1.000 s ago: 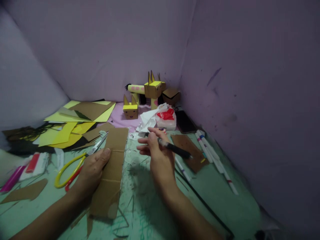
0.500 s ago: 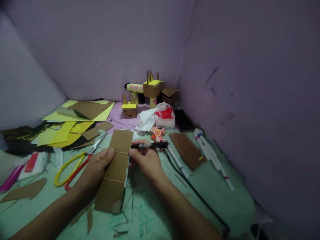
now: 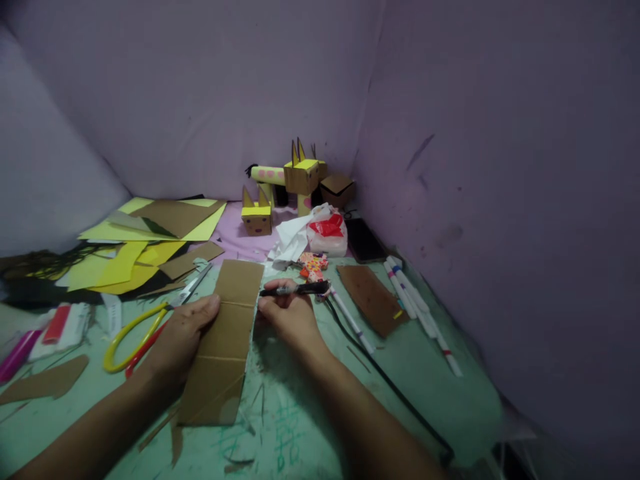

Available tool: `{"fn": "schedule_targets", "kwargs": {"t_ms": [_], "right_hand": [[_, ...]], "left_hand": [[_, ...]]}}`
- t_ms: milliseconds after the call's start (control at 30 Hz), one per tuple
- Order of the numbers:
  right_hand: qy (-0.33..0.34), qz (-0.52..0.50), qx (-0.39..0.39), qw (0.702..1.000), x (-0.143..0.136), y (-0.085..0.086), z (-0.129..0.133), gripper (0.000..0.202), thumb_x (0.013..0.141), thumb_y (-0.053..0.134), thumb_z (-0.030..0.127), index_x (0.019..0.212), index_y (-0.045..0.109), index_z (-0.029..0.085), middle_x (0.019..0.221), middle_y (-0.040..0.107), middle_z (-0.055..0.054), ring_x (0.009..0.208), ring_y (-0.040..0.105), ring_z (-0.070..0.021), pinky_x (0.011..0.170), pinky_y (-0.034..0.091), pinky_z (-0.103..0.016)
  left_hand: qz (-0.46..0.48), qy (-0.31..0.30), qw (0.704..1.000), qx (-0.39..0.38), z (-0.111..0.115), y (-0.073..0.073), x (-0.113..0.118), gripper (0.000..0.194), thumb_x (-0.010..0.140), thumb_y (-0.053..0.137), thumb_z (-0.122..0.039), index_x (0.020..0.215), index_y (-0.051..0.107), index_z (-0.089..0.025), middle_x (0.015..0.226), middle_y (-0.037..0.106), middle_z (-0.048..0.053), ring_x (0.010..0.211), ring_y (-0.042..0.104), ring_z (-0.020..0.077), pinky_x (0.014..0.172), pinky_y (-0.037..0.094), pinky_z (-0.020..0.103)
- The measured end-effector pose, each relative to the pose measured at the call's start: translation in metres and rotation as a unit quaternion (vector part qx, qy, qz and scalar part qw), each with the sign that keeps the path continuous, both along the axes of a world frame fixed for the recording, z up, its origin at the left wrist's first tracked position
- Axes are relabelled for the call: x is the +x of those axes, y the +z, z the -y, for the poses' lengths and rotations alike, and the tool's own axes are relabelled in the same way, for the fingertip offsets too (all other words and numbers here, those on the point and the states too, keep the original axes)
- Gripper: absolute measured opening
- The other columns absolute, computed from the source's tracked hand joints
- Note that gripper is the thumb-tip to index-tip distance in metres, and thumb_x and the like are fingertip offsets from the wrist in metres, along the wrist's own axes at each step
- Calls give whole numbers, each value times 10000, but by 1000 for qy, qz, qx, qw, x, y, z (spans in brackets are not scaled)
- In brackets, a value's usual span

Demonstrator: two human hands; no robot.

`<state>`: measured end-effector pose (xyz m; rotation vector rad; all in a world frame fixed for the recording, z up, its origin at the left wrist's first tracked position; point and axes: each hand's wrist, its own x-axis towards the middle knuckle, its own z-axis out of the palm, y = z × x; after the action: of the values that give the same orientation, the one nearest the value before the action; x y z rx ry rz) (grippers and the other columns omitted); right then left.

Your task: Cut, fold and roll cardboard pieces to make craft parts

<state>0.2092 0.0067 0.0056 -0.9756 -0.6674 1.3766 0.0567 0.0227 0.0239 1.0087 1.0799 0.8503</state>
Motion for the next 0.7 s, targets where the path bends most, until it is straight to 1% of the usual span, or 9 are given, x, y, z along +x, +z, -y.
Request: {"fn": "schedule_targets", "kwargs": {"t_ms": [133, 200, 433, 567, 700], "right_hand": [[14, -9, 8, 1000, -1, 0, 1, 385, 533, 772, 208, 824, 521, 207, 594, 645, 46, 518, 600, -111, 537, 489, -241], [16, -9, 11, 1000, -2, -1, 1, 382, 522, 775, 197, 809, 522, 203, 578, 637, 48, 503, 585, -107, 525, 480, -236], [-7, -8, 9, 1000, 1, -3, -2, 363, 517, 762, 164, 784, 521, 208, 517, 577, 80, 452, 529, -88, 493, 467, -221], [-9, -9, 5, 1000, 2, -3, -1, 362, 518, 759, 168, 790, 524, 211, 538, 584, 71, 474, 553, -107, 491, 481, -239], [-10, -11, 5, 1000, 2, -3, -1, 360, 523, 761, 173, 791, 523, 210, 531, 582, 75, 474, 551, -104, 489, 485, -237]], "left_hand": [[-14, 9, 1000, 13, -1, -1, 1, 348, 702, 654, -469, 839, 652, -149, 658, 686, 6, 565, 575, 149, 510, 454, 233], [-21, 12, 1000, 15, -1, 0, 1, 343, 688, 663, -467, 814, 653, -148, 647, 683, 6, 560, 572, 149, 503, 447, 231], [-30, 27, 999, 14, -1, 1, 1, 323, 685, 640, -443, 811, 656, -146, 632, 679, 9, 543, 587, 165, 507, 446, 252], [-31, 34, 999, 14, -3, 1, 1, 327, 672, 643, -437, 805, 665, -139, 631, 681, 18, 550, 602, 185, 522, 465, 276], [-28, 32, 999, 12, -4, 1, 0, 341, 669, 650, -445, 814, 668, -137, 622, 681, 21, 533, 596, 181, 504, 464, 269]]}}
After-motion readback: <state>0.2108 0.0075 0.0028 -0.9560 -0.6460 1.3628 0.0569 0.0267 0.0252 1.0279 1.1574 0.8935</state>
